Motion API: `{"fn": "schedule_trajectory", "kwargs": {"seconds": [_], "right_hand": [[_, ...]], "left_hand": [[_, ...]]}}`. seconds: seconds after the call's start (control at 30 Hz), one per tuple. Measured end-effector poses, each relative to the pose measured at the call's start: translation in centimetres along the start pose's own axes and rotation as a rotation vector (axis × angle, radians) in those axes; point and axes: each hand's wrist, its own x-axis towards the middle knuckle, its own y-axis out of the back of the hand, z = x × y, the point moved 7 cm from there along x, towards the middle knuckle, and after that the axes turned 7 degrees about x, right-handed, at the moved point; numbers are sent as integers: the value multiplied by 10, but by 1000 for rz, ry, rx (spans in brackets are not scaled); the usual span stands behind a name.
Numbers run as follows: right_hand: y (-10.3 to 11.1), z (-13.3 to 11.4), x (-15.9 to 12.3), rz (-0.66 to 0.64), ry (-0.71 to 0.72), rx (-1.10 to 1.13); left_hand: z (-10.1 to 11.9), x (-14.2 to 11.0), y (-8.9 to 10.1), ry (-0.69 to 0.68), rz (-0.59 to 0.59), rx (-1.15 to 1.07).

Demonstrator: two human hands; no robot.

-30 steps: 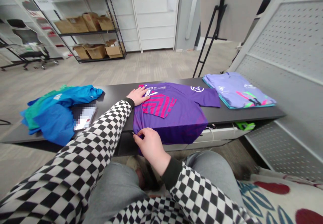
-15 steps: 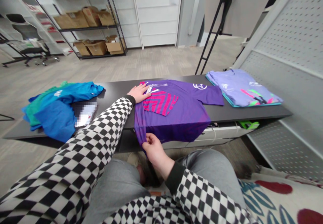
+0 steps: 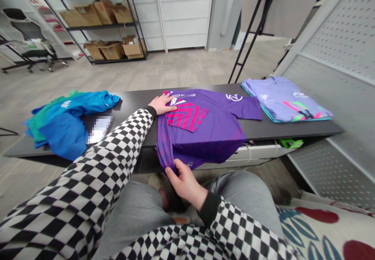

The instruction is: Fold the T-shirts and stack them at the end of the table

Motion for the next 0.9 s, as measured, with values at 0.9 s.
{"fn": "schedule_trajectory", "kwargs": {"seconds": [0.9], "right_hand": [[-21, -23, 53, 91, -205, 361]], "left_hand": [[-5, -2, 3, -7, 64, -86]]}}
